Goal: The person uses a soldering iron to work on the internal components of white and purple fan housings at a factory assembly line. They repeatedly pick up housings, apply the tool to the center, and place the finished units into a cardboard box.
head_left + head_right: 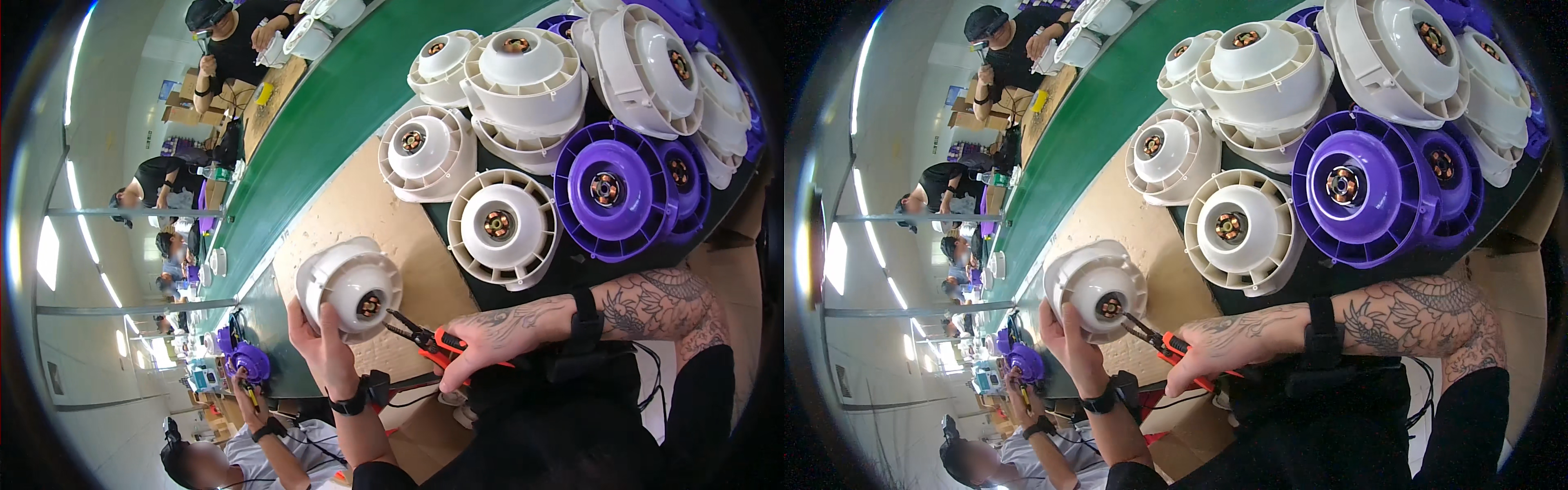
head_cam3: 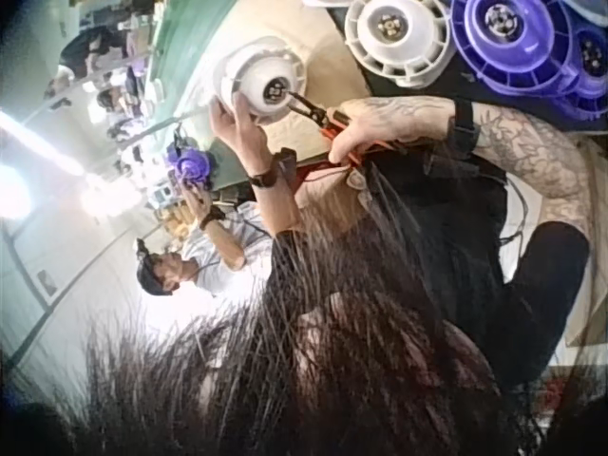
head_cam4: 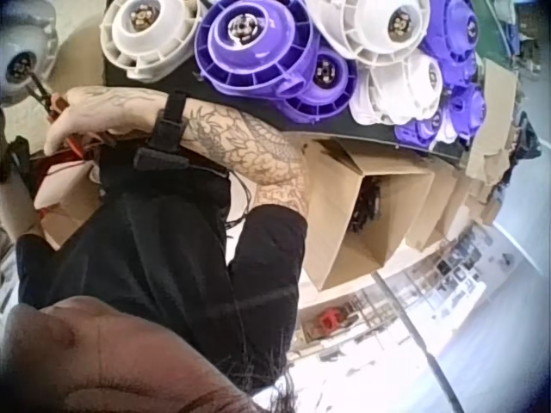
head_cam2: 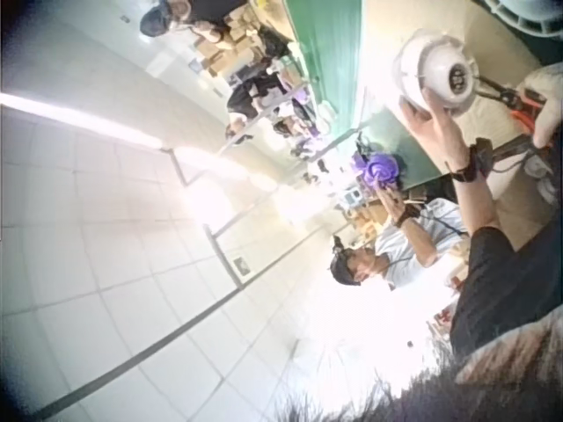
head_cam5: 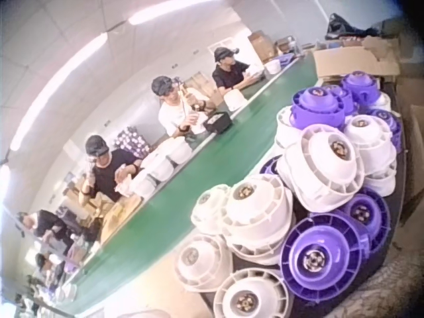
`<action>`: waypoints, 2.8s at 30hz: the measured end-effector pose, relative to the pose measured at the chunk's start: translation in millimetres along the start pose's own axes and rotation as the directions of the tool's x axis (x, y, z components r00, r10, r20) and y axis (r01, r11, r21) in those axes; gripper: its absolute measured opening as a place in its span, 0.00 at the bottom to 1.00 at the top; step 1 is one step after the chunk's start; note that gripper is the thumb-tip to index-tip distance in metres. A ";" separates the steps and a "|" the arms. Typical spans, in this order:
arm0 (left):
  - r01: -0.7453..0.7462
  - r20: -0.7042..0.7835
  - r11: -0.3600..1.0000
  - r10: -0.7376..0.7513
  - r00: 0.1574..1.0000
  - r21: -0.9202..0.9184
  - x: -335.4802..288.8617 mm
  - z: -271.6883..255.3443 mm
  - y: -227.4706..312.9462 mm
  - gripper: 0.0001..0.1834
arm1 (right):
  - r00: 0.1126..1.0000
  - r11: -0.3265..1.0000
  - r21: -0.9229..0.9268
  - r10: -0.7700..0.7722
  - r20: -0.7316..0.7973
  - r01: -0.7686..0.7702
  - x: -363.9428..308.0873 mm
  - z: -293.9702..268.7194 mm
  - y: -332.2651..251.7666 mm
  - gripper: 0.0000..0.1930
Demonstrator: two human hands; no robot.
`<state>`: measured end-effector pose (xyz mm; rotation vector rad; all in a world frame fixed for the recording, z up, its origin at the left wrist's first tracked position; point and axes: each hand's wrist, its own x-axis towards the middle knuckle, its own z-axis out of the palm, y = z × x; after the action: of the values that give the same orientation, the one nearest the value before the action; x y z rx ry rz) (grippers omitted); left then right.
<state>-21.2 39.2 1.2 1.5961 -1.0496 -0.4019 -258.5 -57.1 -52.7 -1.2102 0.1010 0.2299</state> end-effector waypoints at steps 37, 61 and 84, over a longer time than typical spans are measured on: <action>-0.198 0.072 0.976 0.192 0.979 0.094 -18.8 18.6 -9.6 0.37 | 0.970 0.968 -0.134 0.194 -0.148 -0.214 -15.2 -7.9 -23.6 0.26; -0.321 0.034 0.876 0.331 0.943 0.360 -18.6 34.9 18.3 0.34 | 0.964 0.961 -0.179 0.173 -0.200 -0.210 -0.8 -0.1 -0.1 0.19; -0.053 -0.129 0.997 0.046 0.991 -0.052 26.4 -18.7 5.4 0.16 | 0.941 0.769 -0.616 -0.312 -0.128 0.171 -40.2 20.0 -68.9 0.26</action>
<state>4.6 29.7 19.1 1.5231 -0.9706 -0.2881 -282.6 -66.3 25.3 -1.8710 0.0661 -0.1251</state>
